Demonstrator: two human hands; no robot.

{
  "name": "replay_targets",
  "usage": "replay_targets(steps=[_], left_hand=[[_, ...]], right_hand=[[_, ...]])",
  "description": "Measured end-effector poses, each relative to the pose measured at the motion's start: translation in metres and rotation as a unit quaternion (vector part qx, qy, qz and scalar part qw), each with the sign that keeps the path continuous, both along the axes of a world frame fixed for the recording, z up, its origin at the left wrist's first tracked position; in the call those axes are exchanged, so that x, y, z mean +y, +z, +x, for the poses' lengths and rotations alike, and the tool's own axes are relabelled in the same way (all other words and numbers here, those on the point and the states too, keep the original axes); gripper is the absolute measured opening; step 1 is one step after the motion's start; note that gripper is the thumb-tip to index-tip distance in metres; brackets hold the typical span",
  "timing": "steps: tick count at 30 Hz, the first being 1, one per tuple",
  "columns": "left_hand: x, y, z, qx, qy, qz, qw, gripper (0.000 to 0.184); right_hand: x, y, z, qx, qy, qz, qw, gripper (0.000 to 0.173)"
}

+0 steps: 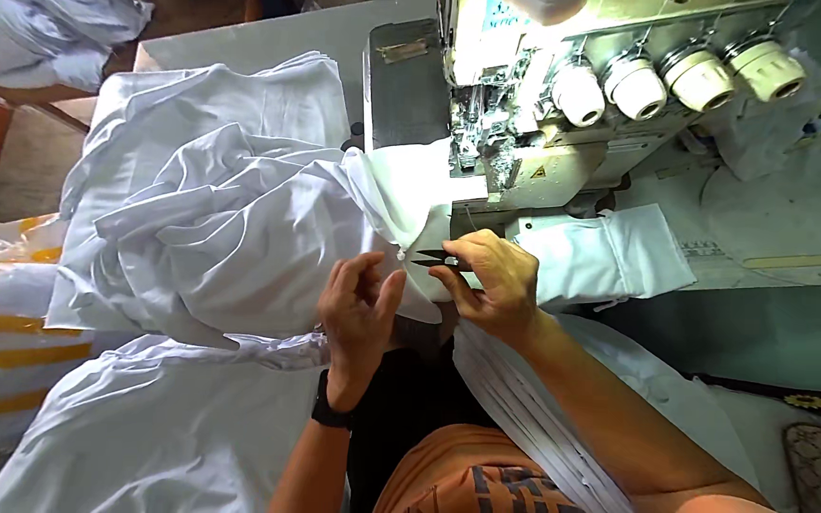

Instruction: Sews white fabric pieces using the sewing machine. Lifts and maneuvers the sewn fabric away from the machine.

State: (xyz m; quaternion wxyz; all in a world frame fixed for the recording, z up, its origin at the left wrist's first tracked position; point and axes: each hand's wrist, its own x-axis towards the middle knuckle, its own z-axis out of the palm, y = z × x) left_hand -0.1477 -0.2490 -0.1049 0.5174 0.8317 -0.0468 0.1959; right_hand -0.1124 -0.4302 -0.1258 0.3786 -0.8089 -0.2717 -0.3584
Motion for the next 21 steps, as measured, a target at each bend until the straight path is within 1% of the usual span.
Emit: replay_targets(steps=[1,2,4,5,7,9,12,14,16,17,19,20,21], left_hand=[[-0.005,0.003,0.004,0.037,-0.006,-0.022,0.999,0.028],[-0.009,0.004,0.008,0.056,-0.018,-0.046,0.997,0.024],[-0.017,0.005,0.012,0.031,-0.025,-0.078,0.996,0.012],[-0.017,0.008,0.011,0.012,-0.031,-0.067,0.997,0.012],[-0.01,0.017,0.003,-0.015,-0.044,-0.008,0.999,0.013],[-0.001,0.024,-0.009,-0.016,-0.035,0.052,0.998,0.014],[0.008,0.027,-0.023,0.014,-0.023,0.125,0.992,0.018],[0.011,0.032,-0.03,0.057,-0.055,0.204,0.976,0.023],[0.013,0.039,-0.033,0.113,-0.137,0.293,0.939,0.026],[0.013,0.04,-0.031,0.124,-0.18,0.315,0.924,0.029],[0.011,0.039,-0.019,0.073,-0.225,0.329,0.914,0.031],[0.009,0.04,-0.008,0.039,-0.229,0.326,0.916,0.031],[0.006,0.042,0.005,0.008,-0.222,0.322,0.92,0.032]], right_hand=[[0.0,0.002,-0.001,0.002,-0.002,0.009,1.0,0.022],[-0.001,0.003,-0.002,0.004,-0.005,0.017,1.0,0.022],[-0.005,0.005,-0.005,0.01,-0.009,0.021,1.0,0.022],[-0.006,0.006,-0.007,0.01,-0.008,0.016,1.0,0.021],[-0.007,0.009,-0.009,0.001,-0.005,-0.003,1.0,0.021],[-0.003,0.011,-0.01,-0.017,0.001,-0.023,1.0,0.021],[0.012,0.016,-0.006,-0.035,0.012,-0.041,0.998,0.019],[0.018,0.021,-0.003,-0.027,0.037,-0.04,0.998,0.017],[0.012,0.026,0.0,0.011,0.049,-0.021,0.999,0.019],[0.006,0.029,0.001,0.048,0.051,-0.002,0.998,0.018],[-0.007,0.025,0.001,0.132,0.034,0.062,0.989,0.018],[-0.011,0.017,0.0,0.17,0.018,0.091,0.981,0.025],[-0.013,0.007,-0.002,0.213,0.003,0.103,0.972,0.037]])
